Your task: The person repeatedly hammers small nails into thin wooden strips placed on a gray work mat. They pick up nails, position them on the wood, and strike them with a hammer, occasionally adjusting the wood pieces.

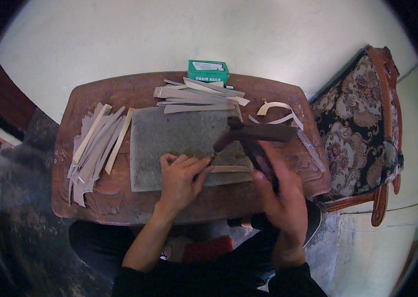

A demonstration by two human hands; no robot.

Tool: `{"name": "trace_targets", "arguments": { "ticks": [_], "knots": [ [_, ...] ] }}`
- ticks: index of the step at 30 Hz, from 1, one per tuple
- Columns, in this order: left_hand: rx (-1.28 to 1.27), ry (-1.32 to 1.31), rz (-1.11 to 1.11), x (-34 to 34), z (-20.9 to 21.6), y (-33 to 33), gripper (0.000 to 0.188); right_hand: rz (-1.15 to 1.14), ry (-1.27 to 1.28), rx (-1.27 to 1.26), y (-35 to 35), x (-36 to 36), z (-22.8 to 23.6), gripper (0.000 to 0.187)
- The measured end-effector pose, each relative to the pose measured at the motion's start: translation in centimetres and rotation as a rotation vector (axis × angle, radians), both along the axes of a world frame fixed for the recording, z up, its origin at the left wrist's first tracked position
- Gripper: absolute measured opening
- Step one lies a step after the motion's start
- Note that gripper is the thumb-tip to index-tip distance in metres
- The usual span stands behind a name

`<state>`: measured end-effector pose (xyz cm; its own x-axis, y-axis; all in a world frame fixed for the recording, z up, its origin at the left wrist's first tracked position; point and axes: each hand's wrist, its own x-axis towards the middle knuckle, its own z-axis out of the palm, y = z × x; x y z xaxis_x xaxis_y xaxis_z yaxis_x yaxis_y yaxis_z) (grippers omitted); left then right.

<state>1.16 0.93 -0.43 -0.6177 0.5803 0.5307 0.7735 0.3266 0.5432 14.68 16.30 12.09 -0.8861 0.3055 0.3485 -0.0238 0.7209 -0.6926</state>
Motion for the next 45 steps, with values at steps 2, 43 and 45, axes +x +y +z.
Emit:
{"name": "trace_targets", "arguments": {
  "ticks": [2, 43, 45],
  "knots": [
    [0.01, 0.014, -0.006, 0.0, 0.2, 0.1, 0.017, -0.048, 0.035, -0.022, -0.3, 0.3, 0.2, 0.048],
    [0.165, -0.451, 0.023, -0.5, -1.2, 0.4, 0.015, -0.061, -0.017, -0.973, 1.8, -7.0, -10.9, 0.055],
    [0.09, -0.362, 0.036, -0.5, -1.0, 0.3, 0.015, -0.032, -0.006, -0.987, 1.9, -6.9, -11.0, 0.055]
  ]
}}
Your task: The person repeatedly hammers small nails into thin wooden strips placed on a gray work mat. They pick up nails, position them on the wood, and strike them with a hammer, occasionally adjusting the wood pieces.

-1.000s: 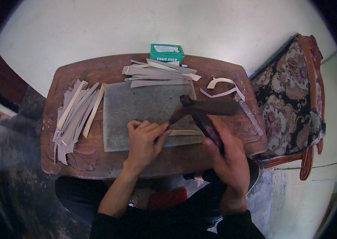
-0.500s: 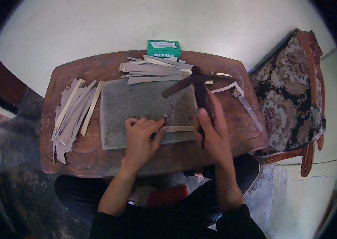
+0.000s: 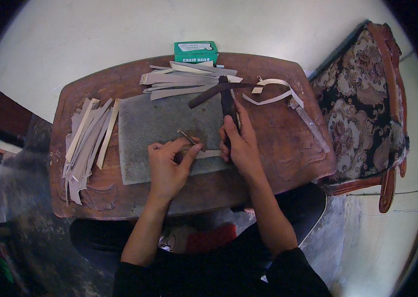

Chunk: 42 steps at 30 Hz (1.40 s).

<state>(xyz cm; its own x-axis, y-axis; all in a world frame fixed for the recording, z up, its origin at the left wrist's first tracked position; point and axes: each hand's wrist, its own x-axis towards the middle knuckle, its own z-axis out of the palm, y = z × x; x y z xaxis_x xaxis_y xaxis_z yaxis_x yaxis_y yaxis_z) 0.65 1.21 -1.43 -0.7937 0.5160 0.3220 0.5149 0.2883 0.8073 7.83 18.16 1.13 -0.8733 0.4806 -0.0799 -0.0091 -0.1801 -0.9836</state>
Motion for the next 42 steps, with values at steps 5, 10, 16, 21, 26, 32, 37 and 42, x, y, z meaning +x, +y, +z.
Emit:
{"name": "trace_targets", "arguments": {
  "ticks": [5, 10, 16, 21, 26, 32, 37, 42],
  "knots": [
    [-0.032, 0.087, -0.007, 0.1, 0.3, 0.2, 0.015, -0.018, 0.004, 0.005, 0.0, -0.1, -0.3, 0.054],
    [-0.092, 0.123, 0.006, 0.0, 0.2, 0.1, 0.015, -0.022, -0.011, 0.01, 0.0, -0.1, 0.0, 0.054],
    [-0.092, 0.149, 0.019, 0.2, 0.2, 0.1, 0.015, -0.018, -0.017, 0.006, -0.1, -0.1, 0.0, 0.054],
    [-0.184, 0.058, 0.0, 0.4, 1.3, 0.1, 0.015, -0.019, -0.01, -0.004, 0.1, -0.2, -0.2, 0.054],
    [-0.155, 0.142, 0.005, 0.2, 0.9, 0.2, 0.014, -0.017, -0.011, 0.015, 0.0, -0.2, -0.2, 0.054],
    [-0.151, 0.132, -0.006, 0.3, 1.4, 0.3, 0.013, -0.013, -0.014, 0.015, 0.1, -0.2, -0.2, 0.055],
    [-0.169, 0.234, -0.036, 0.6, 1.8, 0.3, 0.015, -0.016, -0.021, 0.031, 0.1, -0.2, 0.0, 0.055],
    [-0.103, 0.437, -0.023, 0.8, 1.0, 0.7, 0.016, -0.003, -0.03, 0.111, 0.2, -0.1, 0.0, 0.053]
  ]
}}
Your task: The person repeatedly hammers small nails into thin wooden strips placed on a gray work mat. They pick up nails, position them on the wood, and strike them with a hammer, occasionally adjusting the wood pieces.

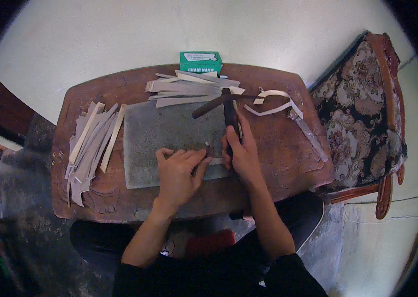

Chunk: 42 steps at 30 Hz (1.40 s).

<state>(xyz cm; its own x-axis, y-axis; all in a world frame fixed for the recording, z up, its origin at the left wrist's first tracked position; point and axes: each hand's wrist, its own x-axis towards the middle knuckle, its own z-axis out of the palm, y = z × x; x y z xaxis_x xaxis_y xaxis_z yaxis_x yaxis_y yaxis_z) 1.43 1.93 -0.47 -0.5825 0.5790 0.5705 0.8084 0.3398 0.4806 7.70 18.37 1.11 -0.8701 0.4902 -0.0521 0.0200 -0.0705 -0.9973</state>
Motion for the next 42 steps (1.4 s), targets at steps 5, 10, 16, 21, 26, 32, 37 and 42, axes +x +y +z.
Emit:
{"name": "trace_targets", "arguments": {
  "ticks": [5, 10, 16, 21, 26, 32, 37, 42],
  "knots": [
    [-0.028, -0.061, -0.015, 0.1, 0.3, -0.2, 0.016, -0.006, -0.007, -0.044, 0.0, 0.1, 0.0, 0.053],
    [0.001, -0.092, -0.033, 0.2, -0.1, -0.2, 0.017, -0.001, 0.002, -0.1, 0.1, 0.4, 0.3, 0.053],
    [-0.008, -0.085, -0.034, 0.4, 0.1, -0.2, 0.017, -0.058, -0.024, 0.212, 0.2, 3.3, 5.6, 0.051],
    [0.034, -0.084, -0.025, 0.2, -0.3, -0.4, 0.018, 0.066, 0.082, 0.755, 0.0, 5.9, 9.9, 0.053],
    [0.018, -0.098, -0.033, 0.3, 0.0, -0.2, 0.018, 0.054, 0.058, 0.877, -0.9, 7.5, 11.5, 0.051],
    [0.024, -0.095, -0.029, 0.3, -0.1, 0.0, 0.015, 0.034, 0.02, 0.918, -1.5, 8.0, 12.2, 0.048],
    [0.013, -0.112, -0.034, 0.3, 0.0, -0.1, 0.015, 0.111, 0.049, 0.964, -1.3, 7.6, 11.5, 0.048],
    [0.021, -0.066, -0.024, 0.2, 0.0, 0.1, 0.013, 0.057, -0.007, 0.918, -1.6, 7.8, 11.9, 0.05]
  ]
}}
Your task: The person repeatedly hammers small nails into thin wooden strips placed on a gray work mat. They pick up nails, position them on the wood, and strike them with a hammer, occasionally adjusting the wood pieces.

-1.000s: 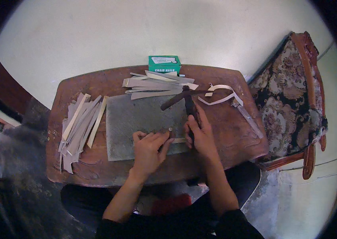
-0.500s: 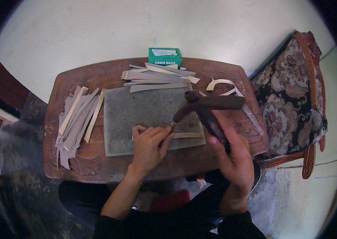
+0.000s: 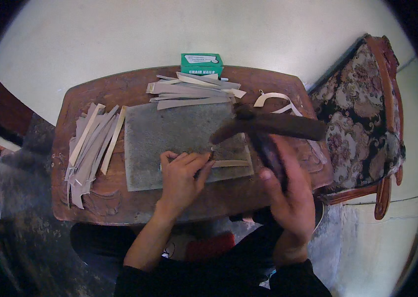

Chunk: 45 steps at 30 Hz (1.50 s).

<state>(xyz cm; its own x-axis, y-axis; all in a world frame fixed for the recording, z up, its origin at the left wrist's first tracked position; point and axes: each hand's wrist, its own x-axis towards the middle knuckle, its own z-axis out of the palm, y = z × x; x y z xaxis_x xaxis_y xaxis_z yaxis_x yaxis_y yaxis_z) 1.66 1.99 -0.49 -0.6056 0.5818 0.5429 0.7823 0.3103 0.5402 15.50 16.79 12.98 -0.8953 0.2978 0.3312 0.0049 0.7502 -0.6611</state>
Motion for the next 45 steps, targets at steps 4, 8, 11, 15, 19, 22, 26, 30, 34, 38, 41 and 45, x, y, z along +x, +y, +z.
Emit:
{"name": "trace_targets", "arguments": {
  "ticks": [4, 8, 11, 15, 19, 22, 26, 30, 34, 38, 41, 45],
  "knots": [
    [-0.009, -0.038, -0.012, 0.0, 0.1, -0.1, 0.014, 0.069, -0.017, 0.052, 0.2, -0.2, 0.0, 0.051],
    [-0.013, -0.047, -0.007, 0.0, 0.2, 0.0, 0.013, 0.008, 0.056, -0.005, 0.0, 0.1, 0.0, 0.051],
    [-0.019, -0.025, -0.001, 0.0, 0.1, 0.0, 0.013, 0.051, 0.014, 0.075, 0.3, -0.3, -0.5, 0.05],
    [-0.022, -0.042, -0.003, 0.0, 0.3, 0.0, 0.013, 0.011, 0.055, 0.031, -0.1, 0.2, -0.2, 0.052],
    [-0.014, -0.044, 0.003, 0.0, 0.0, -0.1, 0.012, 0.08, 0.003, 0.08, 0.4, -0.4, -1.2, 0.056],
    [-0.017, -0.041, 0.011, -0.1, 0.0, -0.2, 0.011, 0.048, 0.037, -0.001, 0.3, -1.3, -1.4, 0.053],
    [0.001, -0.081, 0.003, 0.0, 0.0, -0.1, 0.011, -0.033, 0.117, -0.447, 1.1, -3.7, -4.8, 0.051],
    [-0.022, -0.204, -0.015, -0.2, 0.5, 0.0, 0.013, -0.063, 0.117, -0.981, 1.8, -6.5, -10.1, 0.055],
    [-0.067, -0.302, 0.041, -0.7, -0.3, -0.4, 0.016, -0.046, 0.154, -1.048, 1.7, -7.8, -12.4, 0.059],
    [0.076, -0.504, 0.048, -1.1, -1.3, -0.4, 0.016, -0.053, 0.101, -1.023, 1.0, -7.8, -12.3, 0.057],
    [0.146, -0.585, 0.019, -1.2, -1.5, -0.1, 0.017, -0.041, 0.104, -0.989, 1.1, -7.9, -12.3, 0.056],
    [0.108, -0.559, 0.029, -1.1, -1.2, 0.0, 0.018, -0.056, 0.107, -1.015, 1.3, -7.8, -12.4, 0.056]
  ]
}}
